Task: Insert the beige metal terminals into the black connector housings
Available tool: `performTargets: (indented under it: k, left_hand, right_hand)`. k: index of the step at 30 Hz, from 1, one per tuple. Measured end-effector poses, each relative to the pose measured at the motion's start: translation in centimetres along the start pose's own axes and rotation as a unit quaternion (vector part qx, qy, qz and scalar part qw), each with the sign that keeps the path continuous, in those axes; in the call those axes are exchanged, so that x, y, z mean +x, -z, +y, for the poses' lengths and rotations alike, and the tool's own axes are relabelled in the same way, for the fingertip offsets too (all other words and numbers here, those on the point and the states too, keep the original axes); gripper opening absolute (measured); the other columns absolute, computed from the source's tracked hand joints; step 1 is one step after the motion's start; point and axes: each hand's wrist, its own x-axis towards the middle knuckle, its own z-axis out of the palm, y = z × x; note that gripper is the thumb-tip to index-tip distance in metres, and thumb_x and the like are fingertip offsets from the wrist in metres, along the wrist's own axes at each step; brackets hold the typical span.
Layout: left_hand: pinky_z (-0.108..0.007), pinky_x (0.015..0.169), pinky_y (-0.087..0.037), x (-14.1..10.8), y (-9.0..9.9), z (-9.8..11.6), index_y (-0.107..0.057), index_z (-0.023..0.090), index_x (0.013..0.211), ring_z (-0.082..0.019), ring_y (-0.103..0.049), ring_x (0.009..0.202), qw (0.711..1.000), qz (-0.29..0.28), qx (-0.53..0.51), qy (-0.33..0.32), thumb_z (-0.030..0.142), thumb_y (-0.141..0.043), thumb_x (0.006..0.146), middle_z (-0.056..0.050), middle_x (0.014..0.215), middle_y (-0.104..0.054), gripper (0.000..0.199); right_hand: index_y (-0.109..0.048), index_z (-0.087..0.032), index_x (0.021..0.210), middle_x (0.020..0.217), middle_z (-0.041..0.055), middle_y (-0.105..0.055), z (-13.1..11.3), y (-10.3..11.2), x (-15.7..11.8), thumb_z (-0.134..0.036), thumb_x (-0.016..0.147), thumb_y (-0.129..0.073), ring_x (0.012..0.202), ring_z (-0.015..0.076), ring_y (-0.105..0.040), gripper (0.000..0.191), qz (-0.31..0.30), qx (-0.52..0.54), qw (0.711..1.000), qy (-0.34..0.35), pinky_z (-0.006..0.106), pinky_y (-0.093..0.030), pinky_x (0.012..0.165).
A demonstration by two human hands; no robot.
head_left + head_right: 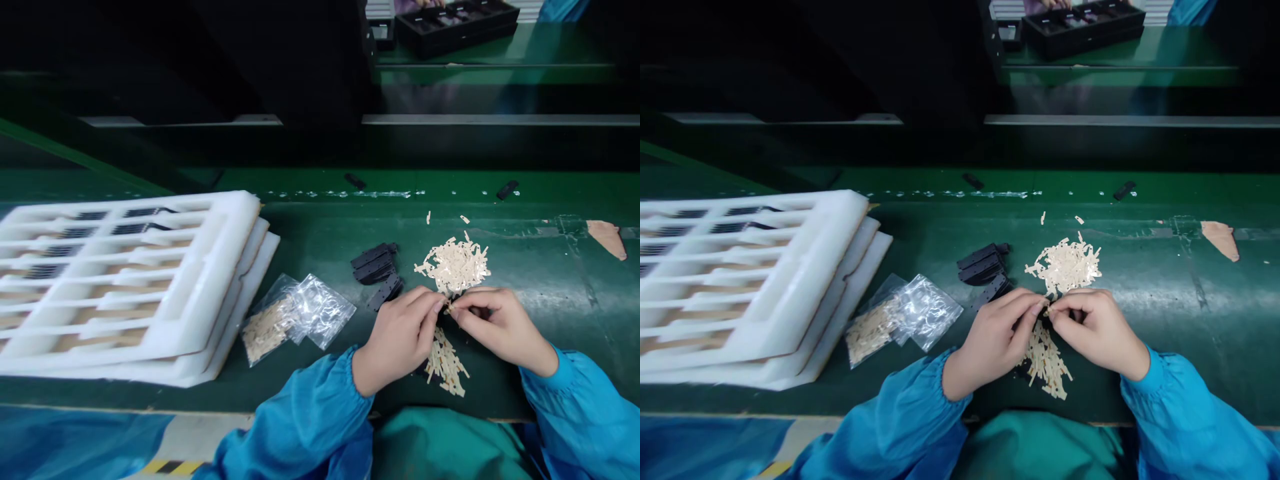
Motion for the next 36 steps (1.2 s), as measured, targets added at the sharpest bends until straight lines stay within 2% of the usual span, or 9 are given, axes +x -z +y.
performTargets:
  k: [4, 7, 10, 12, 14, 18, 20, 26, 36]
  left_hand:
    - [-0.032, 0.065, -0.047, 0.2, -0.3, 0.0, -0.069, 0.015, 0.095, -0.02, -0.063, 0.071, 0.996, 0.003, 0.075, 0.052, 0.023, -0.047, 0.101, -0.007, 0.085, -0.066, 0.024]
    - [-0.027, 0.062, -0.047, 0.6, 0.4, 0.5, -0.071, 0.017, 0.099, -0.016, -0.062, 0.07, 0.993, -0.019, -0.078, 0.09, 0.018, -0.053, 0.093, -0.004, 0.087, -0.067, 0.018]
    - [-0.022, 0.053, -0.043, 1.1, 1.3, 1.0, -0.072, 0.018, 0.097, -0.013, -0.057, 0.062, 0.951, -0.06, -0.271, 0.138, 0.02, -0.056, 0.091, -0.001, 0.077, -0.066, 0.017]
    - [-0.021, 0.052, -0.041, 1.3, 1.7, 1.2, -0.071, 0.017, 0.087, -0.012, -0.054, 0.059, 0.936, -0.056, -0.313, 0.151, 0.024, -0.059, 0.092, 0.0, 0.07, -0.064, 0.015]
    - [-0.022, 0.053, -0.041, 1.2, 1.8, 1.2, -0.071, 0.016, 0.081, -0.011, -0.054, 0.06, 0.944, -0.029, -0.295, 0.144, 0.024, -0.061, 0.092, 0.0, 0.069, -0.064, 0.016]
    - [-0.022, 0.054, -0.043, 0.7, 1.2, 0.9, -0.073, 0.016, 0.087, -0.012, -0.058, 0.062, 0.979, 0.067, -0.168, 0.091, 0.02, -0.062, 0.092, -0.001, 0.073, -0.066, 0.012]
    - [-0.023, 0.058, -0.047, 0.5, 0.9, 0.7, -0.073, 0.015, 0.093, -0.013, -0.062, 0.066, 0.989, 0.096, -0.106, 0.041, 0.017, -0.062, 0.092, -0.003, 0.077, -0.068, 0.011]
    - [-0.028, 0.069, -0.053, 0.4, 0.4, 0.4, -0.071, 0.014, 0.094, -0.016, -0.067, 0.074, 0.993, 0.084, 0.001, -0.078, 0.014, -0.061, 0.093, -0.005, 0.086, -0.072, 0.01]
    - [-0.028, 0.068, -0.052, 0.6, 0.6, 0.3, -0.069, 0.015, 0.093, -0.016, -0.065, 0.074, 0.992, 0.054, 0.021, -0.111, 0.014, -0.057, 0.096, -0.004, 0.086, -0.071, 0.013]
  right_hand:
    - [-0.075, -0.02, 0.078, 0.066, 0.001, -0.066, -0.2, 0.5, -0.1, -0.021, 0.088, -0.065, 0.059, 0.0165, -0.056, 0.014, -0.027, 0.055, 0.998, -0.026, 0.028, -0.043, 0.053]
    - [-0.074, -0.021, 0.078, 0.067, 0.0012, -0.067, -0.2, 0.7, -0.1, -0.02, 0.087, -0.063, 0.061, 0.0168, -0.056, 0.014, -0.027, 0.06, 0.997, -0.037, 0.028, -0.044, 0.054]
    - [-0.073, -0.02, 0.077, 0.068, 0.0014, -0.066, -0.1, 0.8, -0.1, -0.019, 0.087, -0.06, 0.061, 0.0164, -0.056, 0.016, -0.034, 0.04, 0.998, -0.044, 0.027, -0.042, 0.052]
    - [-0.072, -0.02, 0.076, 0.067, 0.0012, -0.066, 0.0, 0.7, 0.0, -0.02, 0.088, -0.06, 0.059, 0.016, -0.055, 0.017, -0.042, 0.03, 0.998, -0.046, 0.027, -0.041, 0.051]
    - [-0.072, -0.021, 0.077, 0.066, 0.0005, -0.065, -0.1, 0.6, 0.0, -0.021, 0.089, -0.06, 0.058, 0.0157, -0.054, 0.016, -0.028, 0.011, 0.999, -0.04, 0.027, -0.04, 0.051]
    - [-0.072, -0.021, 0.088, 0.075, 0.0011, -0.067, -0.3, 0.3, 0.1, -0.024, 0.086, -0.071, 0.063, 0.0176, -0.056, 0.004, 0.123, -0.121, 0.985, 0.032, 0.031, -0.044, 0.059]
    - [-0.073, -0.022, 0.09, 0.08, 0.0022, -0.069, -0.4, 0.1, 0.0, -0.023, 0.087, -0.072, 0.071, 0.0196, -0.061, 0.003, 0.158, -0.167, 0.97, 0.08, 0.034, -0.047, 0.067]
    - [-0.075, -0.021, 0.085, 0.073, 0.0012, -0.068, -0.4, -0.6, -0.1, -0.018, 0.089, -0.066, 0.07, 0.0199, -0.063, 0.01, 0.095, -0.152, 0.981, 0.071, 0.034, -0.047, 0.067]
    - [-0.077, -0.02, 0.078, 0.069, 0.0002, -0.066, -0.3, -0.3, 0.1, -0.017, 0.083, -0.066, 0.059, 0.0156, -0.055, 0.013, 0.069, -0.074, 0.995, 0.017, 0.03, -0.041, 0.057]
